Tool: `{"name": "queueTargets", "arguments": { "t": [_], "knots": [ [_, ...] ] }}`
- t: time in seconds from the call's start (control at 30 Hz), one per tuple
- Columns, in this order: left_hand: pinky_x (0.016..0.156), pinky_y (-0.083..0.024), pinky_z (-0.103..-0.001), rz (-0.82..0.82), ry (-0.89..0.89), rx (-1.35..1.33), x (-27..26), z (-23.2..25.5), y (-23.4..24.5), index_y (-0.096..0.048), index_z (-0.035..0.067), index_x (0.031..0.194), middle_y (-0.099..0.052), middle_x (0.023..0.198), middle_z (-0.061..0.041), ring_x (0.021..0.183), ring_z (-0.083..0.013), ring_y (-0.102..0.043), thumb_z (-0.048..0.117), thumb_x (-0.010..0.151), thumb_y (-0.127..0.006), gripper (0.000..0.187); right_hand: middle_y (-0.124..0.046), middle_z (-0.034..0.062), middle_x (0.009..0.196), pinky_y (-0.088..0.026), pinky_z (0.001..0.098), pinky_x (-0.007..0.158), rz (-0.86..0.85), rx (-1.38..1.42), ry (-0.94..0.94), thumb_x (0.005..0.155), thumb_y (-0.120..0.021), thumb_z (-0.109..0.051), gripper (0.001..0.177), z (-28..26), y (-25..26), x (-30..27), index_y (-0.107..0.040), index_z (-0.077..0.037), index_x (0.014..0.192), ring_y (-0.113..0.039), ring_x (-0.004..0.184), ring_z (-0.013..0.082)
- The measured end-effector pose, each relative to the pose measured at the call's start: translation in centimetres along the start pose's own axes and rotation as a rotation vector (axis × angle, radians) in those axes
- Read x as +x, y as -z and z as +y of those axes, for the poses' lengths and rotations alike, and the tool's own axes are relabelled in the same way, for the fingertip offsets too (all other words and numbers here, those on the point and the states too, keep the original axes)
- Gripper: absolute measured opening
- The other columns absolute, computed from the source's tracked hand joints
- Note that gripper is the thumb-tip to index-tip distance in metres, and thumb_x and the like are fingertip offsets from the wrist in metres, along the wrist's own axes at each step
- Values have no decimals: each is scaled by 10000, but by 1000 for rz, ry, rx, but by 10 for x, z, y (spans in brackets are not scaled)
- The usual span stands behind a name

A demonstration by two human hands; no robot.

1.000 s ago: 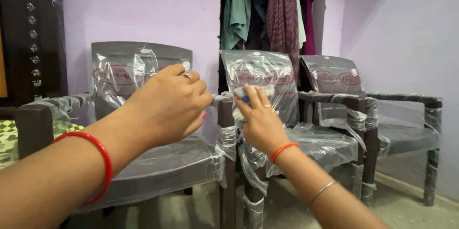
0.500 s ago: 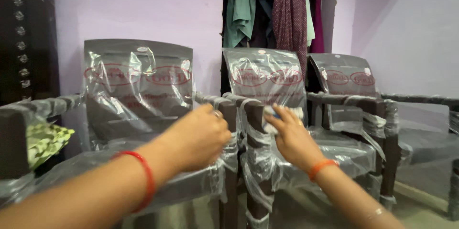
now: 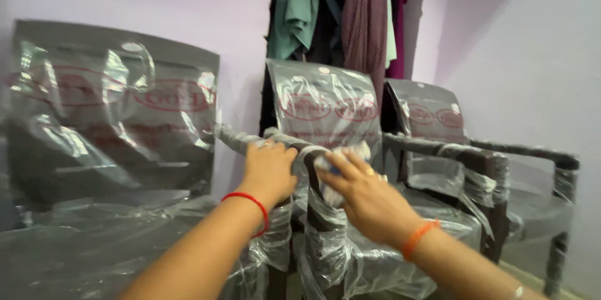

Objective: The person wipes the surfaces of several chairs covered in protective plastic using a cloth. The person cleans the seat, armrests, and legs of the chairs in a bedroom setting.

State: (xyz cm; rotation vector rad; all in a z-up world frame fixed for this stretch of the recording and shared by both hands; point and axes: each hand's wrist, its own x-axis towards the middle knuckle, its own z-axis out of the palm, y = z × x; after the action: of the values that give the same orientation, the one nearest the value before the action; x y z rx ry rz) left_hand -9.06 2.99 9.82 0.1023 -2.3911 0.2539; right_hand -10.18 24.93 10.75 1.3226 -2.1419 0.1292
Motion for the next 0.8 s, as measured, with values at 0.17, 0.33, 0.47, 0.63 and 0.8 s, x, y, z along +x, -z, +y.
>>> {"name": "queueTargets", "arguments": {
  "t": [0.17,0.33,0.47,0.63,0.8],
  "knots": [
    [880,-511,-494,104,5,-172,-4,-6,-22,-606,146,1185,-604,1204,-127,1230,-370,-544,377,732,-844,561,-408,175,1558,-343,501,1160,158,-94,1,737,-596,-17,665,6,-10,32,-566,-97,1397,-340,1448,428],
    [876,-544,-460,194,2,-156,-6,-2,-33,-630,161,1131,-624,1185,-119,1220,-382,-571,285,715,-829,477,-398,218,1542,-330,538,1130,355,-128,-209,704,-646,-47,700,-4,-70,44,-582,-146,1393,-333,1388,512],
    [847,-562,-437,165,-20,-206,-3,-7,-37,-632,140,1135,-633,1186,-142,1221,-398,-578,258,750,-806,439,-457,185,1513,-386,527,1122,489,-209,-353,746,-663,-87,640,-18,-100,48,-582,-179,1374,-394,1382,490],
    [824,-564,-437,261,-15,-154,-2,-4,-37,-638,155,1152,-634,1236,-149,1233,-407,-576,259,742,-786,448,-469,166,1484,-418,542,1059,469,-261,-370,755,-709,-138,620,-20,-93,48,-599,-212,1360,-399,1336,492],
    [812,-563,-434,233,-48,-146,-8,-6,-36,-624,135,1185,-624,1257,-175,1245,-425,-561,297,743,-783,497,-448,142,1519,-445,501,1070,499,-252,-372,713,-683,-86,668,-23,-101,45,-622,-238,1360,-381,1395,484]
  ]
}}
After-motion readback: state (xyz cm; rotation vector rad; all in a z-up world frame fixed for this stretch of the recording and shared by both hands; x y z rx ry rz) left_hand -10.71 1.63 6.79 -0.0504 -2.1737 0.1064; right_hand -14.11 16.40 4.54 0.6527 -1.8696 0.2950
